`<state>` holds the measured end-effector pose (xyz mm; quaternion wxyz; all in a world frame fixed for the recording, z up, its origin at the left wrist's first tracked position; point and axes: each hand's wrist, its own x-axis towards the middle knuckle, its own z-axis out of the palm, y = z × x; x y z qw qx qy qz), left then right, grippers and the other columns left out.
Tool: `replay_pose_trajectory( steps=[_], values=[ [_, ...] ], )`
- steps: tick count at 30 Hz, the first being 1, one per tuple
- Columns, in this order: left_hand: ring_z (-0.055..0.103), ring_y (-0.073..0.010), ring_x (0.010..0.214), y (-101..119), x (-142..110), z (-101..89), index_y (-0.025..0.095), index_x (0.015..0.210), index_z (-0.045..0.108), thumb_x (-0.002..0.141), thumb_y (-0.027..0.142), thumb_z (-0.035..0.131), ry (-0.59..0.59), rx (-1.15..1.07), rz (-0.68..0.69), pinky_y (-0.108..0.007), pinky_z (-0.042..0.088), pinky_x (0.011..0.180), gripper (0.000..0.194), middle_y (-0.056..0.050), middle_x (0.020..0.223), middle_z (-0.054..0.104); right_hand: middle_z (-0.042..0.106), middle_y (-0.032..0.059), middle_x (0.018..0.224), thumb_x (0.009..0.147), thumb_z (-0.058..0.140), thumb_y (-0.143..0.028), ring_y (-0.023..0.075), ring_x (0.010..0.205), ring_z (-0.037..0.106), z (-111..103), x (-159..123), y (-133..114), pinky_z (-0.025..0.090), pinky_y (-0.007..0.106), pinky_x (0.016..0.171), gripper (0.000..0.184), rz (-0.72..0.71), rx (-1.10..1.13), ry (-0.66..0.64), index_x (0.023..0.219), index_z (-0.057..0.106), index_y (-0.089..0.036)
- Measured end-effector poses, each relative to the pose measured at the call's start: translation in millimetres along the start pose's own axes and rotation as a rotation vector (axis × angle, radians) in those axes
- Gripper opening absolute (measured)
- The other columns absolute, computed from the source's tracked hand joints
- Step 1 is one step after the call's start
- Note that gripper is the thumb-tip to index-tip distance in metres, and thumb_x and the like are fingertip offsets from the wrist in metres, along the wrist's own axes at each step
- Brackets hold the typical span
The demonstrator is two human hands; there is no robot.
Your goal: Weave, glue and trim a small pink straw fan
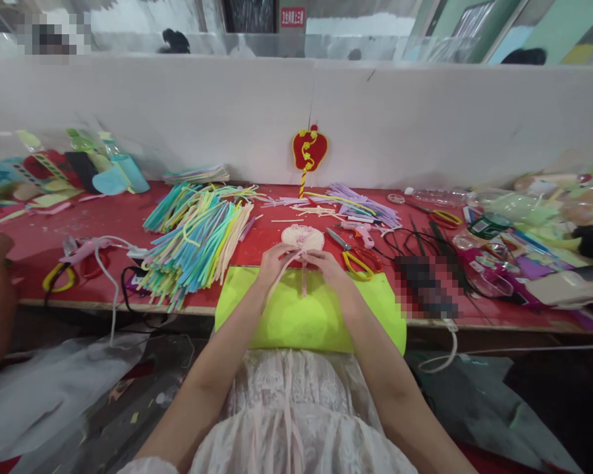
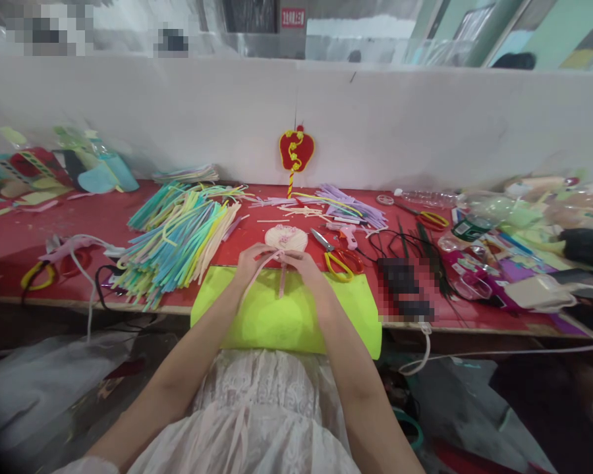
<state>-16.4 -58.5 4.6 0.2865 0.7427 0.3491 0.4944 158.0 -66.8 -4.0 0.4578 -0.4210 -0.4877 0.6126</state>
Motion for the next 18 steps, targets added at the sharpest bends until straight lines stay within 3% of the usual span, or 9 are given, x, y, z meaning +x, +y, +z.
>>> replay_pose_trajectory(
  steps=[3, 7, 12, 18],
  values=[
    [0.061, -0.0169, 0.087, -2.0, 0.9, -0.3, 0.021, 0.090, 0.068, 0.078, 0.034, 0.057, 0.007, -0.046, -0.039, -0.030, 0.048, 0.080, 0.021, -0.005, 0.091, 0.067, 0.067, 0.0030, 0.079, 0.061, 0.071, -0.044, 0.0116, 0.064, 0.056, 0.8, -2.3, -3.8, 0.041, 0.023, 0.053, 0.033, 0.028, 0.034, -0.040, 0.083, 0.069, -0.020],
    [0.062, -0.0169, 0.085, -1.3, 1.5, 0.7, 0.021, 0.086, 0.069, 0.075, 0.033, 0.060, -0.005, -0.107, -0.069, -0.030, 0.048, 0.082, 0.019, -0.005, 0.089, 0.068, 0.067, 0.0043, 0.079, 0.064, 0.065, -0.053, 0.0133, 0.067, 0.057, 1.2, -2.7, -3.6, 0.041, 0.023, 0.054, 0.037, 0.009, 0.026, 0.000, 0.079, 0.069, -0.019],
    [0.063, -0.0171, 0.083, 0.2, 0.7, 2.2, 0.019, 0.084, 0.070, 0.072, 0.033, 0.063, -0.014, -0.128, -0.107, -0.029, 0.049, 0.079, 0.020, -0.005, 0.086, 0.068, 0.066, 0.0016, 0.075, 0.063, 0.067, -0.051, 0.0122, 0.065, 0.056, 0.1, -2.5, -1.0, 0.040, 0.022, 0.055, 0.033, -0.043, -0.093, 0.022, 0.077, 0.068, -0.021],
    [0.063, -0.0178, 0.082, -4.7, 1.4, 3.7, 0.016, 0.083, 0.069, 0.069, 0.034, 0.065, 0.043, -0.175, -0.167, -0.031, 0.050, 0.079, 0.023, -0.005, 0.085, 0.069, 0.067, 0.0014, 0.075, 0.063, 0.068, -0.049, 0.0121, 0.063, 0.055, 1.7, -2.8, -1.4, 0.039, 0.023, 0.055, 0.031, -0.049, -0.087, 0.010, 0.075, 0.069, -0.020]
  ],
)
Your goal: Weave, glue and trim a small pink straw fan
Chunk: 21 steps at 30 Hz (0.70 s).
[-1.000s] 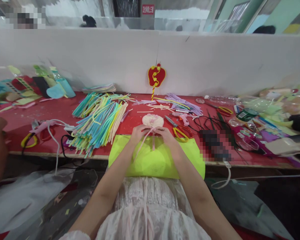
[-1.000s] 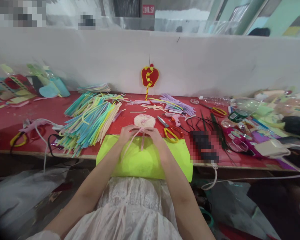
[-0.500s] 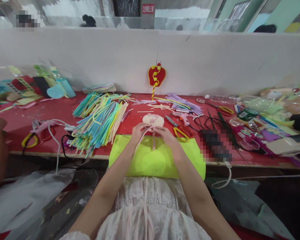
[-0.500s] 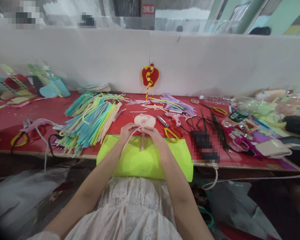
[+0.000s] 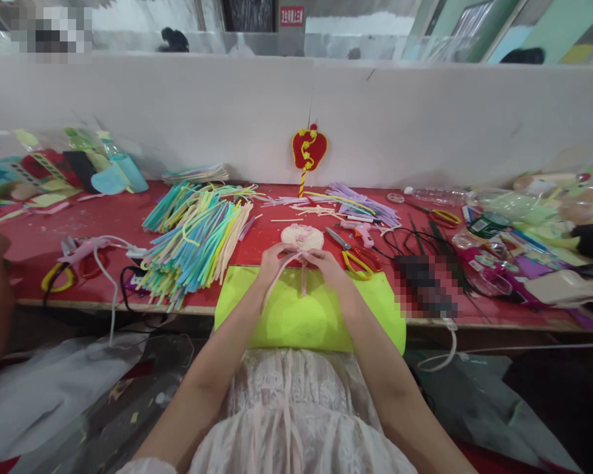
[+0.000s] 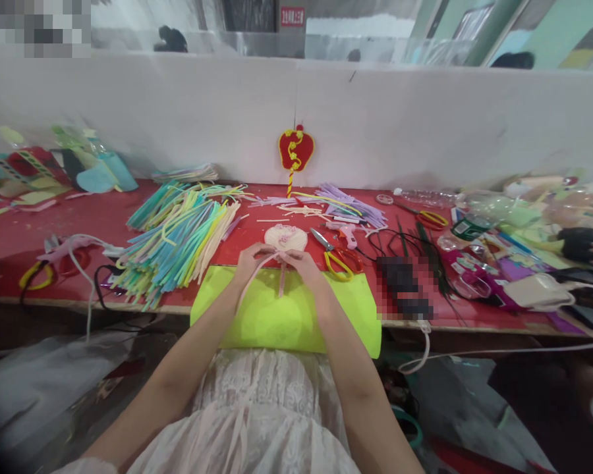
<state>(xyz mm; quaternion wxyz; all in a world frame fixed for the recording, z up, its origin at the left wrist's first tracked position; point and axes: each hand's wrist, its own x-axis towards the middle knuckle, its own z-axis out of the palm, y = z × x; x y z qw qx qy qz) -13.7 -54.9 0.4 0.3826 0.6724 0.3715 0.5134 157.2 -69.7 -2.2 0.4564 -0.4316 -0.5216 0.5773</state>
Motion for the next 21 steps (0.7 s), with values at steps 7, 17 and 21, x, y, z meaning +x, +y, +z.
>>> replay_pose_trajectory(
  steps=[7, 17, 21],
  values=[
    [0.065, -0.0185, 0.081, -3.1, 0.8, 2.2, 0.015, 0.082, 0.067, 0.067, 0.034, 0.067, -0.059, -0.118, -0.103, -0.032, 0.051, 0.079, 0.024, -0.006, 0.083, 0.070, 0.066, 0.0009, 0.071, 0.062, 0.067, -0.049, 0.0120, 0.062, 0.055, -0.2, 1.7, 1.2, 0.040, 0.024, 0.055, 0.031, 0.020, -0.004, 0.017, 0.075, 0.068, -0.021],
    [0.065, -0.0180, 0.078, -7.3, 2.0, 1.9, 0.013, 0.089, 0.063, 0.066, 0.033, 0.068, -0.147, -0.189, -0.139, -0.032, 0.052, 0.076, 0.030, -0.007, 0.082, 0.069, 0.063, -0.0010, 0.066, 0.058, 0.073, -0.043, 0.0102, 0.057, 0.053, -3.2, 4.4, 0.9, 0.038, 0.024, 0.054, 0.029, 0.035, 0.075, -0.004, 0.074, 0.066, -0.020],
    [0.065, -0.0177, 0.080, -4.2, -0.6, 4.2, 0.015, 0.098, 0.060, 0.067, 0.033, 0.069, -0.146, -0.162, -0.028, -0.031, 0.052, 0.075, 0.038, -0.008, 0.087, 0.068, 0.061, -0.0025, 0.065, 0.058, 0.074, -0.039, 0.0088, 0.057, 0.053, -4.2, 6.3, 3.1, 0.038, 0.023, 0.054, 0.025, 0.015, 0.228, 0.013, 0.068, 0.062, -0.020]
  ],
)
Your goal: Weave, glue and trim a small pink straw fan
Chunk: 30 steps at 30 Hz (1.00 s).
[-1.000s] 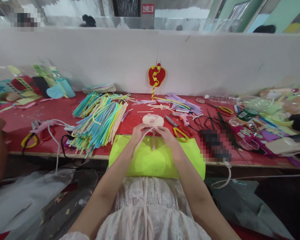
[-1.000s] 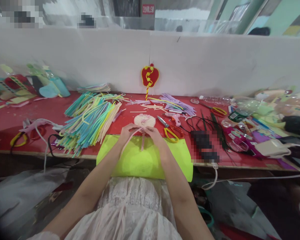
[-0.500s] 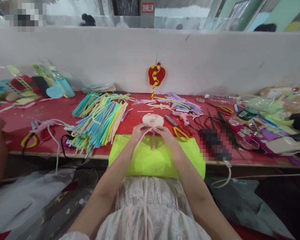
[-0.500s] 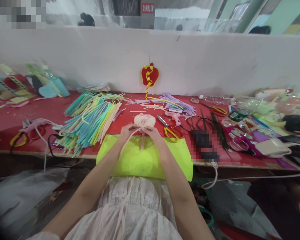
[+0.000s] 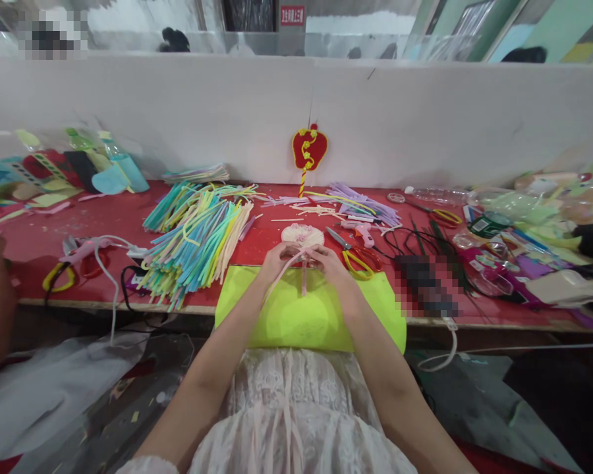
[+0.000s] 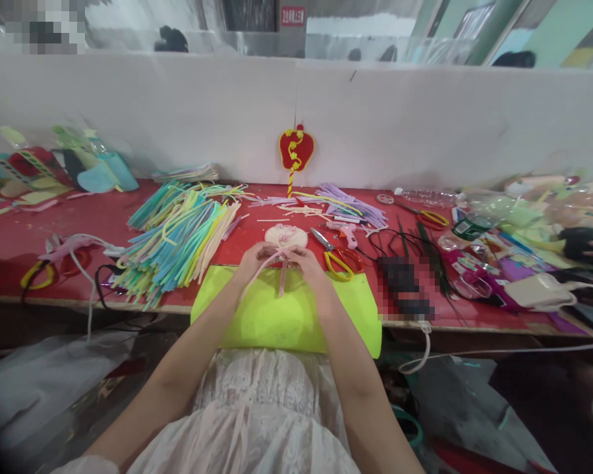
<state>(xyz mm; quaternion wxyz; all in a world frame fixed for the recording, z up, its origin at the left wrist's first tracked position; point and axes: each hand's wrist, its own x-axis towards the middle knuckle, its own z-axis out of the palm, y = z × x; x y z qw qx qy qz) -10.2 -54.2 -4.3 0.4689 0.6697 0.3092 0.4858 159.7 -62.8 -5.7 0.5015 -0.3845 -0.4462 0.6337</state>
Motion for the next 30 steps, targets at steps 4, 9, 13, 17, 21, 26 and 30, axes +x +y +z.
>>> replay_pose_trajectory(
  steps=[4, 9, 13, 17, 21, 26, 30],
  values=[
    [0.063, -0.0158, 0.083, 4, -4, 2.1, 0.018, 0.092, 0.065, 0.072, 0.032, 0.064, 0.051, 0.272, 0.201, -0.029, 0.049, 0.078, 0.025, -0.007, 0.094, 0.067, 0.060, -0.0039, 0.065, 0.061, 0.073, -0.040, 0.0078, 0.056, 0.052, 1, 1, 4, 0.040, 0.023, 0.057, 0.025, -0.003, 0.036, 0.003, 0.068, 0.059, -0.020],
    [0.062, -0.0149, 0.077, 3, -3, -1.4, 0.019, 0.077, 0.068, 0.074, 0.029, 0.062, 0.205, 0.280, 0.183, -0.027, 0.049, 0.074, 0.013, -0.005, 0.080, 0.068, 0.060, -0.0033, 0.066, 0.061, 0.073, -0.039, 0.0087, 0.062, 0.053, 7, -3, 2, 0.040, 0.022, 0.061, 0.025, 0.005, -0.021, -0.050, 0.069, 0.059, -0.019],
    [0.062, -0.0151, 0.073, 0, 0, -4.4, 0.018, 0.073, 0.067, 0.069, 0.030, 0.066, 0.179, 0.144, 0.047, -0.027, 0.049, 0.069, 0.013, -0.004, 0.076, 0.067, 0.061, -0.0019, 0.068, 0.063, 0.071, -0.040, 0.0087, 0.061, 0.052, 5, -5, -6, 0.037, 0.021, 0.055, 0.025, 0.028, -0.087, -0.099, 0.070, 0.060, -0.018],
    [0.062, -0.0155, 0.072, -5, 1, -5.8, 0.016, 0.071, 0.066, 0.063, 0.032, 0.070, 0.102, 0.046, -0.019, -0.027, 0.049, 0.067, 0.018, -0.005, 0.075, 0.067, 0.059, -0.0009, 0.065, 0.065, 0.068, -0.044, 0.0065, 0.053, 0.046, -2, -5, -11, 0.031, 0.020, 0.048, 0.029, 0.071, -0.193, -0.174, 0.067, 0.063, -0.015],
    [0.062, -0.0147, 0.071, -9, 1, -5.1, 0.015, 0.070, 0.066, 0.062, 0.031, 0.071, 0.083, -0.008, -0.033, -0.027, 0.049, 0.068, 0.018, -0.005, 0.074, 0.067, 0.060, 0.0001, 0.069, 0.065, 0.068, -0.042, 0.0056, 0.054, 0.045, -4, -6, -10, 0.033, 0.020, 0.048, 0.028, 0.101, -0.223, -0.244, 0.071, 0.066, -0.015],
    [0.061, -0.0143, 0.072, -5, 3, -2.2, 0.015, 0.069, 0.066, 0.063, 0.028, 0.070, 0.184, 0.017, -0.004, -0.026, 0.048, 0.068, 0.015, -0.005, 0.075, 0.066, 0.062, 0.0013, 0.072, 0.060, 0.073, -0.037, 0.0076, 0.060, 0.052, 0, -4, -4, 0.043, 0.021, 0.057, 0.025, 0.088, -0.094, -0.135, 0.070, 0.067, -0.016],
    [0.061, -0.0140, 0.071, -3, 2, -0.2, 0.016, 0.069, 0.066, 0.063, 0.025, 0.070, 0.249, 0.020, 0.002, -0.027, 0.048, 0.068, 0.011, -0.004, 0.075, 0.066, 0.064, 0.0010, 0.073, 0.058, 0.075, -0.039, 0.0092, 0.064, 0.056, 3, 0, 2, 0.048, 0.022, 0.064, 0.027, 0.052, -0.022, -0.065, 0.073, 0.067, -0.018]
  ],
)
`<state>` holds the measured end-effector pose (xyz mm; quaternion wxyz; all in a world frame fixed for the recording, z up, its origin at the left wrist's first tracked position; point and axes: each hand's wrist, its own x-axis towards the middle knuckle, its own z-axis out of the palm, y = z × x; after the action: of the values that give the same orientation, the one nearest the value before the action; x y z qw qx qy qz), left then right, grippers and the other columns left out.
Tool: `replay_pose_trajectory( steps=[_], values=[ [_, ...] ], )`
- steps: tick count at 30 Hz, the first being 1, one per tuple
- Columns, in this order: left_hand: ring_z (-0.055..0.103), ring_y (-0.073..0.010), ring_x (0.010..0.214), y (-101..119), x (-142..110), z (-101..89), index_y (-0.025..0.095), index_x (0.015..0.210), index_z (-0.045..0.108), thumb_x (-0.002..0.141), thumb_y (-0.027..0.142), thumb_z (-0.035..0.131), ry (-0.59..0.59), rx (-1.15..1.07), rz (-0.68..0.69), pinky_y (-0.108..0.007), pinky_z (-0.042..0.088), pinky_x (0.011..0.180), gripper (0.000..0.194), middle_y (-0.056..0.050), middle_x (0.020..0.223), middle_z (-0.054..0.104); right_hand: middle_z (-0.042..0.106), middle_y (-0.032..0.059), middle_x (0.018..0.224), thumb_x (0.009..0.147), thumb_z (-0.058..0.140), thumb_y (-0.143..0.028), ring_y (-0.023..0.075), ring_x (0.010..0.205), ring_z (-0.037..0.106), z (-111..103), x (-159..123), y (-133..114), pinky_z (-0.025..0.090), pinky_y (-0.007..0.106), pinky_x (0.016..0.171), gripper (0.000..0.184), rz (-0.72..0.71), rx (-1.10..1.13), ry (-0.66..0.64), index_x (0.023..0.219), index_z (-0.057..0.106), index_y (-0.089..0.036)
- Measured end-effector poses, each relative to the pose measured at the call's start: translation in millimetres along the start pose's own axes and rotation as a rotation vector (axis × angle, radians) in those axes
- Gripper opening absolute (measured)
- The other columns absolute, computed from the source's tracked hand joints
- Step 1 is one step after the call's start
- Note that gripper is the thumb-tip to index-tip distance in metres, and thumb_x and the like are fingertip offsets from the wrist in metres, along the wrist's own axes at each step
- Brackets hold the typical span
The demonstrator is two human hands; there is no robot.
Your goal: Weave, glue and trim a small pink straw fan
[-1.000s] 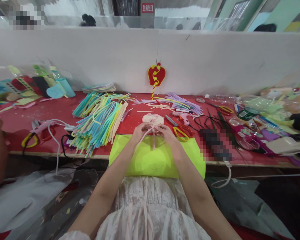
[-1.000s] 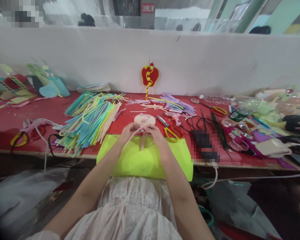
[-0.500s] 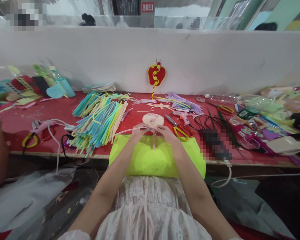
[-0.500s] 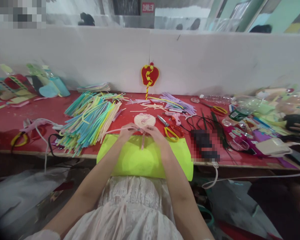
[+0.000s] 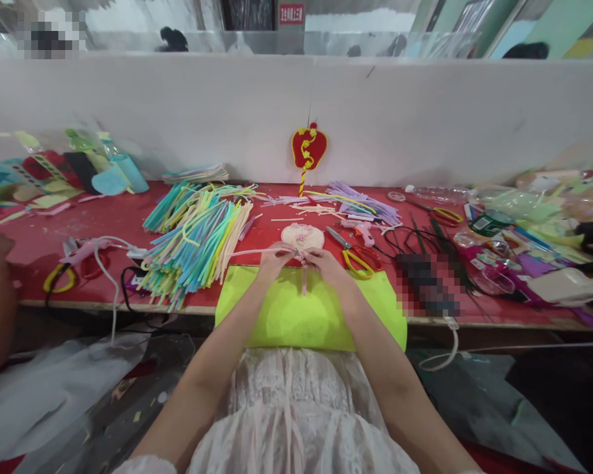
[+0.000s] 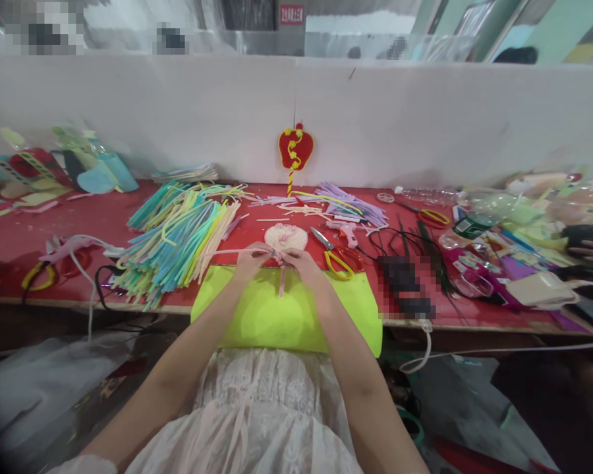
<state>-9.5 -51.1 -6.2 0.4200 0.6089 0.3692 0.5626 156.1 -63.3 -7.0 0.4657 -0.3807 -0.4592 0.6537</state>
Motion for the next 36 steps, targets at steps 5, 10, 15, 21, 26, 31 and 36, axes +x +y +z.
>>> replay_pose_trajectory(
  steps=[5, 10, 15, 21, 26, 31, 36],
  values=[
    [0.062, -0.0156, 0.075, -2, -1, 0.1, 0.017, 0.073, 0.067, 0.067, 0.025, 0.067, 0.019, 0.068, -0.003, -0.029, 0.048, 0.072, 0.010, -0.004, 0.077, 0.067, 0.066, 0.0009, 0.077, 0.060, 0.074, -0.038, 0.0098, 0.070, 0.061, 1, 3, 4, 0.050, 0.021, 0.068, 0.026, -0.027, 0.052, 0.060, 0.077, 0.068, -0.020],
    [0.061, -0.0154, 0.076, 1, -2, 0.8, 0.017, 0.072, 0.065, 0.066, 0.026, 0.067, 0.037, 0.086, 0.015, -0.029, 0.047, 0.074, 0.011, -0.003, 0.076, 0.067, 0.068, 0.0017, 0.081, 0.058, 0.075, -0.037, 0.0114, 0.074, 0.063, 5, 2, 6, 0.051, 0.021, 0.073, 0.026, -0.029, 0.112, 0.052, 0.076, 0.069, -0.019],
    [0.061, -0.0138, 0.071, 5, -3, 0.8, 0.016, 0.071, 0.064, 0.064, 0.026, 0.067, 0.030, 0.017, -0.046, -0.028, 0.048, 0.071, 0.012, -0.003, 0.075, 0.066, 0.068, 0.0025, 0.080, 0.058, 0.075, -0.037, 0.0128, 0.075, 0.063, 6, 1, 6, 0.052, 0.024, 0.075, 0.026, -0.021, 0.089, 0.035, 0.075, 0.068, -0.019],
    [0.061, -0.0140, 0.071, 1, -2, -0.8, 0.016, 0.070, 0.064, 0.062, 0.029, 0.070, -0.055, -0.005, -0.084, -0.028, 0.048, 0.070, 0.016, -0.003, 0.074, 0.066, 0.067, 0.0026, 0.075, 0.062, 0.070, -0.043, 0.0128, 0.069, 0.060, -6, -4, -7, 0.049, 0.025, 0.066, 0.029, -0.004, -0.153, -0.022, 0.076, 0.069, -0.017],
    [0.060, -0.0138, 0.069, -7, -1, -1.2, 0.016, 0.067, 0.064, 0.058, 0.029, 0.073, -0.161, -0.060, -0.132, -0.028, 0.049, 0.070, 0.019, -0.003, 0.071, 0.065, 0.068, 0.0036, 0.078, 0.067, 0.064, -0.045, 0.0084, 0.058, 0.052, -17, -8, -20, 0.039, 0.021, 0.052, 0.031, 0.005, -0.415, -0.144, 0.075, 0.070, -0.016],
    [0.061, -0.0146, 0.067, -6, -2, -1.4, 0.016, 0.065, 0.064, 0.055, 0.028, 0.074, -0.238, -0.098, -0.175, -0.029, 0.050, 0.068, 0.019, -0.003, 0.069, 0.066, 0.064, 0.0013, 0.069, 0.061, 0.069, -0.041, 0.0079, 0.056, 0.049, -17, -3, -34, 0.039, 0.020, 0.051, 0.029, 0.085, -0.539, -0.329, 0.075, 0.069, -0.015],
    [0.061, -0.0145, 0.068, -5, -2, -1.6, 0.016, 0.064, 0.064, 0.055, 0.025, 0.073, -0.214, -0.089, -0.174, -0.028, 0.049, 0.068, 0.016, -0.003, 0.070, 0.066, 0.062, -0.0009, 0.065, 0.057, 0.073, -0.037, 0.0081, 0.056, 0.050, -15, 5, -34, 0.040, 0.021, 0.052, 0.027, 0.097, -0.565, -0.334, 0.073, 0.067, -0.016]
  ],
)
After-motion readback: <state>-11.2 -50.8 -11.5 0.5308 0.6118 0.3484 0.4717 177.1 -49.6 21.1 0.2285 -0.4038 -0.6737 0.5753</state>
